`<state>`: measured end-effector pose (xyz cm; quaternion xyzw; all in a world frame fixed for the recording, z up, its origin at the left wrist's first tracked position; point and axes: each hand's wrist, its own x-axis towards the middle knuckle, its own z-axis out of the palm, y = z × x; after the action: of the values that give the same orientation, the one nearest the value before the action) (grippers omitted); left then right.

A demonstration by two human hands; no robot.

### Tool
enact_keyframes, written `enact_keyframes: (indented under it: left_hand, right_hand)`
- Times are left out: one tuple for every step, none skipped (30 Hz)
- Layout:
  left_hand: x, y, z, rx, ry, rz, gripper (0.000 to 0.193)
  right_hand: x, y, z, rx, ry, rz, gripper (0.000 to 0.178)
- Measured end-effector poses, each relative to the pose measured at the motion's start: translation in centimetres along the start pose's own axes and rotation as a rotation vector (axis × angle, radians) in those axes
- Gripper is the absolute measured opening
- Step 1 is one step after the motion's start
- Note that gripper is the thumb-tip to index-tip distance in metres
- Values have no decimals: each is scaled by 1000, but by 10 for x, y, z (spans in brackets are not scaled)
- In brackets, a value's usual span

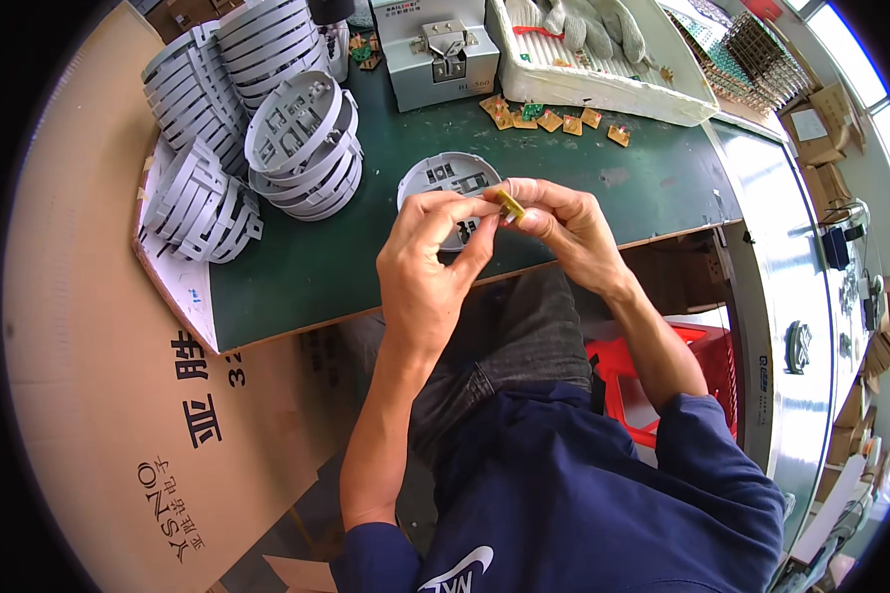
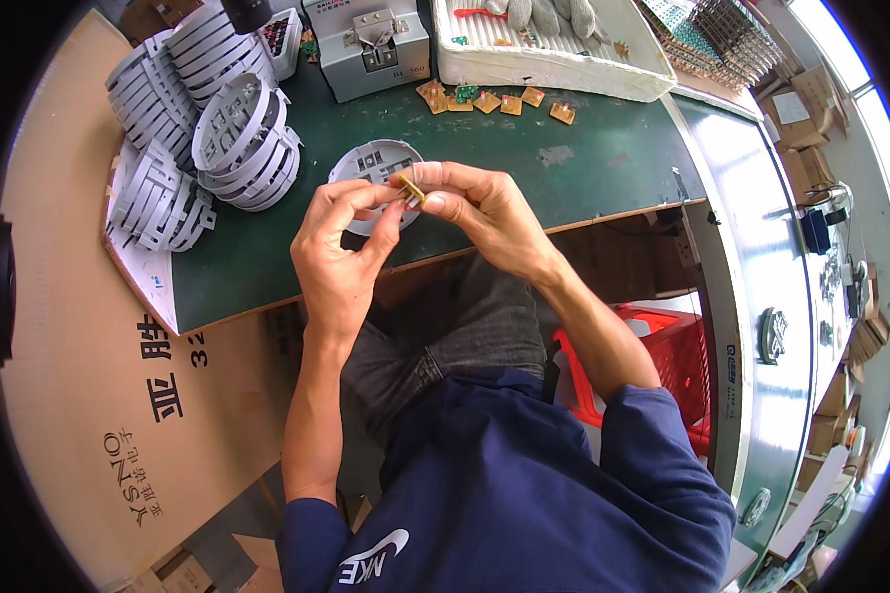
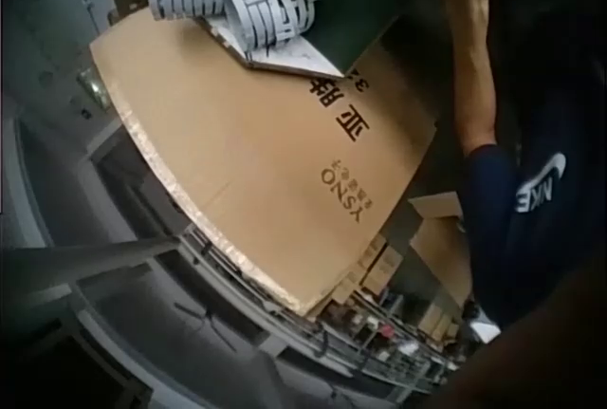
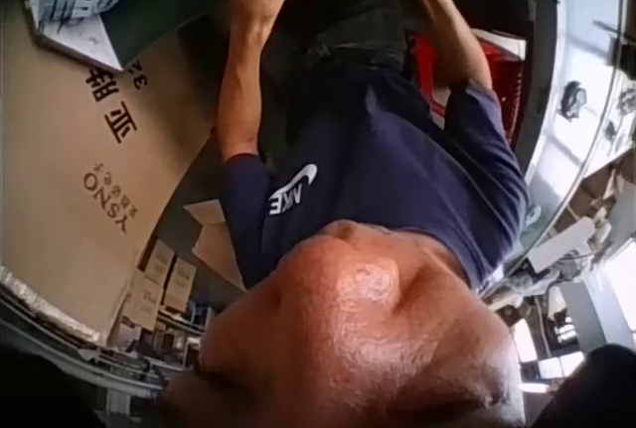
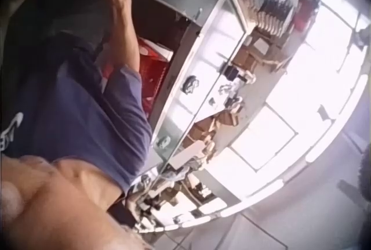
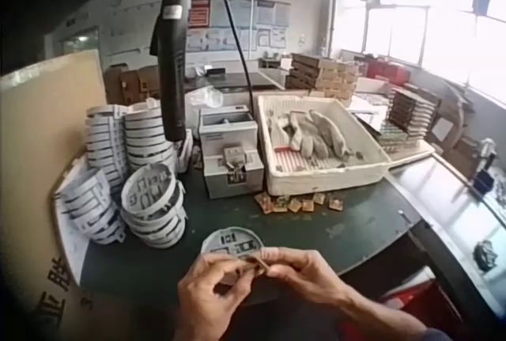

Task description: Assembling electronic components into circular grey housings and securing them with an electric screwdriver.

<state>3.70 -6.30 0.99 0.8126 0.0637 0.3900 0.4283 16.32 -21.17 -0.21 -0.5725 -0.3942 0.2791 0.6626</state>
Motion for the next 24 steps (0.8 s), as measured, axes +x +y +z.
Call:
enact_keyframes:
  left_hand:
    - [0, -2, -1, -15, 28, -34, 19]
    - [0, -4, -3, -29, 58, -67, 18]
    - [-2, -10, -8, -63, 52, -117, 26]
    - [-2, -13, -11, -59, 51, -115, 26]
    - [-3, -15, -12, 20, 75, -95, 31]
    - [-3, -17, -14, 100, 98, -75, 36]
    - [-6, -19, -18, 151, 17, -126, 52]
    - [-7, -22, -17, 151, 21, -126, 52]
    - [-8, -26, -14, 238, 25, -100, 61]
    - [-7, -29, -12, 330, 29, -76, 70]
    - [-6, -31, -11, 384, -13, -58, 90]
    - [-7, -32, -9, 395, -22, -40, 94]
    - [-7, -32, -5, 405, -31, -22, 99]
    - [-7, -34, -1, 433, -48, -12, 103]
    - [-7, -36, 1, 432, -46, -16, 103]
    - [-6, -37, 2, 428, -56, -22, 104]
    - [-6, -38, 3, 423, -67, -27, 104]
    - [-7, -38, 2, 420, -65, -31, 104]
    - [-9, -36, 1, 369, -26, -10, 96]
    - [-8, -34, 0, 316, 14, 13, 88]
    - [-7, -32, -1, 311, 17, 12, 88]
    - [-5, -30, -4, 251, 49, -3, 75]
    - [-3, -28, -6, 190, 80, -18, 62]
    - [1, -25, -5, 156, 132, -16, 35]
  right_hand:
    - [3, 0, -2, -67, -16, -15, 34]
    - [9, -3, -1, -11, -11, -19, 33]
    - [16, -7, -2, -47, -29, -45, 32]
    - [23, -10, -4, -83, -46, -71, 31]
    - [32, -12, -6, -256, -30, -131, 32]
    - [39, -13, -8, -254, -30, -132, 32]
    - [46, -15, -9, -487, -38, -153, 32]
    - [55, -16, -11, -721, -45, -173, 32]
    - [65, -2, -14, -835, -36, -378, 33]
    - [71, 0, -13, -833, -42, -381, 33]
    - [77, 1, -12, -885, -74, -367, 32]
    - [79, 3, -11, -938, -105, -353, 32]
    - [81, 4, -10, -937, -111, -355, 32]
    - [82, 6, -9, -936, -123, -344, 32]
    - [82, 6, -7, -937, -133, -331, 32]
    - [82, 6, -6, -938, -137, -328, 32]
    - [82, 3, -4, -909, -134, -238, 32]
    - [81, 1, -3, -880, -130, -149, 33]
    - [80, 2, -5, -882, -133, -146, 33]
    - [79, 1, -8, -733, -95, -140, 33]
    - [78, -1, -11, -584, -58, -134, 34]
    - [73, -3, -14, -435, -54, -83, 33]
    - [68, -3, -15, -440, -56, -81, 33]
    - [65, -3, -15, -301, -60, -67, 33]
